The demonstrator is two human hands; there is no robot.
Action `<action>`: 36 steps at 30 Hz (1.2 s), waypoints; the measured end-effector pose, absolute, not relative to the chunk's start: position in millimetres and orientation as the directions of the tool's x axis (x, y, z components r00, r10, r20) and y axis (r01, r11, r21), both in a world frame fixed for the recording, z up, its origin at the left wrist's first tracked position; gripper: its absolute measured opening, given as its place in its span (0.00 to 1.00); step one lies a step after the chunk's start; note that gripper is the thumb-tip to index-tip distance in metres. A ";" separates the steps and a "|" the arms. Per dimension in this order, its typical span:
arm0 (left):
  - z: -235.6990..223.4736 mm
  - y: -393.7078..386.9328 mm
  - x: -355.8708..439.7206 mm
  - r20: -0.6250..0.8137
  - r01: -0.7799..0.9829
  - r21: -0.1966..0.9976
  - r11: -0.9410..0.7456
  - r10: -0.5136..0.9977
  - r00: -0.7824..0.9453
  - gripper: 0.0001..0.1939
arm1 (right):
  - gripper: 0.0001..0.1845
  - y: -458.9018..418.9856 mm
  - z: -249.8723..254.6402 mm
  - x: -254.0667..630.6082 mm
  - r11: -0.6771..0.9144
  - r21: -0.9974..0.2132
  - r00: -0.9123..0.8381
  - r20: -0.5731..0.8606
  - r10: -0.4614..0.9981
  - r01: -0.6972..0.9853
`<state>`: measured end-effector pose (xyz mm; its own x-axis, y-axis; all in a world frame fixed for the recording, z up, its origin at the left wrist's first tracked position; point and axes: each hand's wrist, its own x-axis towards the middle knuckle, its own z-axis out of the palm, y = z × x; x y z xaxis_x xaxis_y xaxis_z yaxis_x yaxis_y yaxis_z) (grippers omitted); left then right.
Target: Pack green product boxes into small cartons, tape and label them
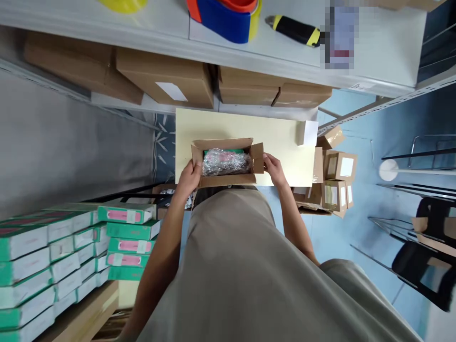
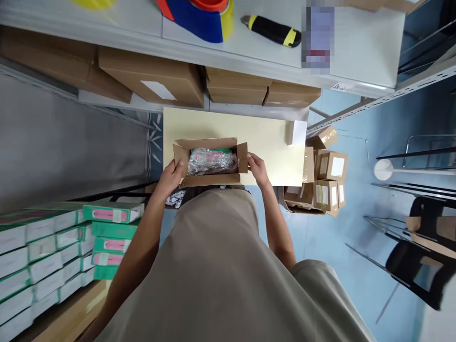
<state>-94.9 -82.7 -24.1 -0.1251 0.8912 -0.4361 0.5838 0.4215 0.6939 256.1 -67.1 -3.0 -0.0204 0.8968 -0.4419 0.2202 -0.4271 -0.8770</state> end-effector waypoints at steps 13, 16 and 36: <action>11.8 -90.2 -64.8 -0.310 0.673 0.701 0.238 0.951 -0.013 0.26 | 0.24 -73.7 13.9 217.8 -0.257 -0.813 -0.096 -0.356 0.930 0.523; 10.4 -87.8 -59.1 -0.346 0.729 0.651 0.212 0.937 0.036 0.24 | 0.23 -70.8 11.0 218.0 -0.208 -0.759 -0.101 -0.339 0.935 0.617; -2.7 -69.7 9.1 -0.486 0.636 0.740 0.217 0.827 0.284 0.22 | 0.23 -77.5 -13.1 223.5 -0.191 -0.658 -0.043 -0.323 0.945 0.729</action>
